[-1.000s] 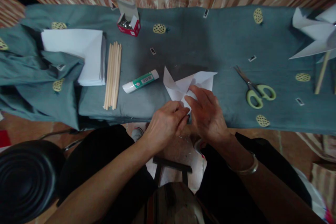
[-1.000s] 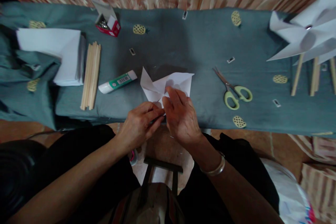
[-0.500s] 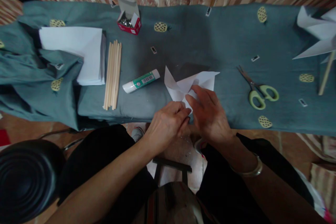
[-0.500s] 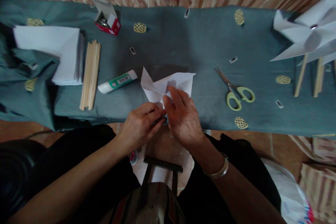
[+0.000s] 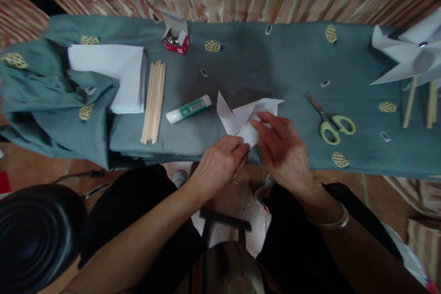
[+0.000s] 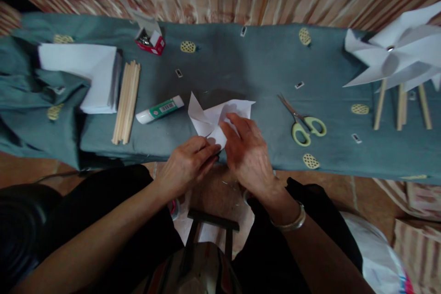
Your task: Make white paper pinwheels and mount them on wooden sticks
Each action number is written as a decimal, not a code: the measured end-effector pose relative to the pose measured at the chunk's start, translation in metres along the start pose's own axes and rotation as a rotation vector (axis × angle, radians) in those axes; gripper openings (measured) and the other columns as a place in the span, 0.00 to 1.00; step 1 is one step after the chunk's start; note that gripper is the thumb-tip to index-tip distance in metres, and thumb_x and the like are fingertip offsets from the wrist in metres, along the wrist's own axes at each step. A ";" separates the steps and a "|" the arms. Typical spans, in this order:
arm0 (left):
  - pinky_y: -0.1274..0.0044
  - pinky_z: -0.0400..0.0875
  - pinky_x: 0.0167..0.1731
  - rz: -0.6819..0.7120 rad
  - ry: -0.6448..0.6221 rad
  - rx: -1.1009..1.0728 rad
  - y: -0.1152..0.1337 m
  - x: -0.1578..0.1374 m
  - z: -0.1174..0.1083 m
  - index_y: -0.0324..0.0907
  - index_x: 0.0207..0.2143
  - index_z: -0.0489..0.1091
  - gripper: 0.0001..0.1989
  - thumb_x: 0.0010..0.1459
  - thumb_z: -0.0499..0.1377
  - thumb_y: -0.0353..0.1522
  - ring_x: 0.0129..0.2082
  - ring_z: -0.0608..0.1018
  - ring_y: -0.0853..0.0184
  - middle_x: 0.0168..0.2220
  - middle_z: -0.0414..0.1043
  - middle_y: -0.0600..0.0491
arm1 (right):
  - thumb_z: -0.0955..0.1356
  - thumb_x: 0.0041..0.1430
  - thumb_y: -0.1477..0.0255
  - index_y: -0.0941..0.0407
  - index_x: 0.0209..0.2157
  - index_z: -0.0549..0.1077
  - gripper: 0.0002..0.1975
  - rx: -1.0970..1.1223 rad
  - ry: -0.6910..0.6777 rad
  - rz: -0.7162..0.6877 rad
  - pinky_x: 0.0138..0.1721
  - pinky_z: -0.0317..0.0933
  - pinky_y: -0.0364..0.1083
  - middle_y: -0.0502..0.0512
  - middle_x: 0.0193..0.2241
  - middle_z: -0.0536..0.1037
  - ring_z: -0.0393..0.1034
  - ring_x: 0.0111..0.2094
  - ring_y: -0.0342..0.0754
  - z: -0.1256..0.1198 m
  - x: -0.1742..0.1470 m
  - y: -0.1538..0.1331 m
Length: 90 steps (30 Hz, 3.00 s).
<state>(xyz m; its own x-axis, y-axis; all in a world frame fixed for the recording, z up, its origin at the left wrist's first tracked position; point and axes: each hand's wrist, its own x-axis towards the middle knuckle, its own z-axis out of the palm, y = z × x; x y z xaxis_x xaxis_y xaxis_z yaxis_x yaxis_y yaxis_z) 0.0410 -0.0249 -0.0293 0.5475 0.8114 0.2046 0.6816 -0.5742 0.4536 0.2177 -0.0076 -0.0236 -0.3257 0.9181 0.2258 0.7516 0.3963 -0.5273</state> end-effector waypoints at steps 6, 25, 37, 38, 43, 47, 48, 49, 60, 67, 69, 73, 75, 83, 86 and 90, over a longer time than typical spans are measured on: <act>0.73 0.75 0.37 -0.009 -0.005 0.006 0.000 0.001 -0.001 0.36 0.40 0.71 0.08 0.63 0.53 0.27 0.38 0.75 0.64 0.37 0.72 0.47 | 0.61 0.62 0.71 0.54 0.59 0.64 0.23 -0.101 0.165 0.065 0.61 0.56 0.60 0.62 0.59 0.67 0.61 0.61 0.60 -0.009 0.015 0.026; 0.71 0.68 0.38 0.041 0.101 0.247 -0.030 0.016 -0.015 0.37 0.40 0.73 0.14 0.65 0.48 0.25 0.39 0.70 0.62 0.41 0.71 0.46 | 0.64 0.63 0.68 0.62 0.50 0.74 0.18 -0.235 0.143 0.094 0.45 0.69 0.56 0.63 0.39 0.82 0.77 0.40 0.57 -0.026 0.002 0.034; 0.68 0.69 0.39 0.131 -0.063 0.119 0.001 0.019 -0.002 0.38 0.42 0.72 0.10 0.61 0.58 0.35 0.42 0.71 0.59 0.42 0.73 0.46 | 0.64 0.64 0.67 0.55 0.52 0.71 0.17 -0.208 0.230 0.044 0.56 0.62 0.60 0.60 0.49 0.77 0.70 0.51 0.58 -0.029 -0.004 0.038; 0.68 0.70 0.39 0.123 -0.067 0.121 0.002 0.019 -0.001 0.38 0.41 0.72 0.09 0.61 0.58 0.33 0.41 0.72 0.59 0.42 0.73 0.46 | 0.64 0.64 0.67 0.55 0.52 0.71 0.17 -0.206 0.227 0.026 0.56 0.62 0.60 0.61 0.49 0.77 0.69 0.52 0.58 -0.029 -0.004 0.037; 0.72 0.73 0.39 0.126 -0.024 0.167 0.002 0.017 0.000 0.36 0.40 0.72 0.07 0.63 0.55 0.29 0.40 0.74 0.63 0.42 0.74 0.47 | 0.62 0.63 0.74 0.48 0.53 0.70 0.18 -0.159 0.151 -0.081 0.58 0.61 0.62 0.56 0.57 0.70 0.64 0.57 0.59 -0.029 -0.006 0.035; 0.73 0.74 0.35 0.166 -0.012 0.239 0.007 0.016 0.001 0.34 0.38 0.72 0.08 0.63 0.54 0.26 0.36 0.74 0.63 0.39 0.75 0.47 | 0.60 0.61 0.79 0.43 0.54 0.69 0.24 -0.120 0.063 -0.093 0.60 0.57 0.65 0.49 0.63 0.62 0.58 0.62 0.59 -0.031 -0.009 0.036; 0.73 0.74 0.34 0.179 -0.010 0.237 0.009 0.015 0.002 0.34 0.38 0.72 0.07 0.63 0.54 0.26 0.36 0.74 0.64 0.38 0.75 0.47 | 0.60 0.60 0.80 0.43 0.53 0.69 0.24 -0.111 0.063 -0.088 0.61 0.57 0.64 0.48 0.63 0.62 0.58 0.62 0.59 -0.032 -0.010 0.037; 0.74 0.74 0.34 0.193 -0.010 0.227 0.011 0.015 0.002 0.34 0.37 0.72 0.07 0.63 0.54 0.26 0.36 0.74 0.64 0.38 0.75 0.47 | 0.60 0.60 0.80 0.44 0.53 0.70 0.24 -0.102 0.071 -0.085 0.61 0.57 0.64 0.48 0.63 0.62 0.58 0.62 0.59 -0.034 -0.011 0.037; 0.72 0.73 0.36 0.271 0.001 0.208 0.009 0.018 0.000 0.34 0.39 0.72 0.08 0.64 0.53 0.25 0.37 0.75 0.63 0.39 0.75 0.47 | 0.61 0.60 0.78 0.53 0.44 0.77 0.17 -0.050 0.014 -0.034 0.61 0.57 0.63 0.56 0.61 0.66 0.60 0.62 0.59 -0.049 -0.024 0.055; 0.72 0.73 0.38 0.184 0.009 0.212 -0.005 0.019 -0.001 0.35 0.39 0.72 0.08 0.64 0.53 0.26 0.39 0.74 0.63 0.40 0.76 0.47 | 0.63 0.59 0.76 0.52 0.45 0.77 0.15 -0.065 -0.038 0.001 0.60 0.58 0.64 0.55 0.61 0.66 0.61 0.61 0.58 -0.045 -0.029 0.056; 0.72 0.73 0.38 0.190 0.016 0.210 -0.004 0.019 0.002 0.35 0.41 0.72 0.08 0.64 0.53 0.27 0.40 0.74 0.63 0.41 0.76 0.46 | 0.63 0.59 0.76 0.52 0.45 0.77 0.15 -0.073 -0.041 0.003 0.60 0.58 0.65 0.56 0.61 0.66 0.61 0.61 0.58 -0.045 -0.029 0.056; 0.71 0.73 0.40 0.211 0.003 0.202 0.000 0.022 0.006 0.36 0.44 0.71 0.09 0.65 0.53 0.28 0.41 0.73 0.63 0.43 0.75 0.47 | 0.63 0.58 0.77 0.48 0.45 0.77 0.17 -0.069 -0.040 0.016 0.60 0.59 0.64 0.52 0.60 0.67 0.61 0.61 0.57 -0.044 -0.029 0.056; 0.71 0.72 0.41 0.221 -0.007 0.191 0.002 0.024 0.007 0.37 0.45 0.71 0.10 0.65 0.53 0.29 0.42 0.73 0.63 0.44 0.74 0.47 | 0.63 0.58 0.77 0.48 0.45 0.77 0.17 -0.066 -0.040 0.022 0.60 0.58 0.64 0.51 0.60 0.67 0.61 0.61 0.57 -0.045 -0.028 0.056; 0.71 0.72 0.43 0.230 -0.025 0.166 0.005 0.029 0.010 0.37 0.43 0.71 0.09 0.65 0.54 0.30 0.43 0.73 0.62 0.44 0.74 0.47 | 0.63 0.59 0.77 0.50 0.43 0.77 0.15 -0.063 -0.016 0.028 0.60 0.59 0.64 0.54 0.59 0.69 0.64 0.59 0.57 -0.046 -0.026 0.050; 0.71 0.73 0.42 0.237 -0.053 0.166 0.006 0.029 0.010 0.35 0.41 0.71 0.08 0.65 0.53 0.28 0.42 0.73 0.62 0.43 0.74 0.47 | 0.63 0.58 0.77 0.48 0.43 0.77 0.16 -0.036 -0.017 0.019 0.59 0.59 0.64 0.52 0.59 0.69 0.63 0.60 0.57 -0.046 -0.026 0.052; 0.72 0.74 0.40 0.213 -0.035 0.163 0.007 0.029 0.009 0.34 0.41 0.71 0.09 0.65 0.53 0.27 0.40 0.74 0.63 0.40 0.75 0.47 | 0.61 0.59 0.78 0.48 0.44 0.76 0.18 0.048 -0.025 0.012 0.58 0.60 0.65 0.53 0.59 0.69 0.63 0.60 0.57 -0.047 -0.028 0.055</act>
<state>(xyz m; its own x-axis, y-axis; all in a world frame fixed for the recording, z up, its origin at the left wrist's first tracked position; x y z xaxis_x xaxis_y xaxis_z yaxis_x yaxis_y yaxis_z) 0.0656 -0.0066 -0.0279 0.7017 0.6675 0.2490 0.6166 -0.7441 0.2572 0.2953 -0.0112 -0.0204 -0.3313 0.9224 0.1985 0.7278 0.3837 -0.5684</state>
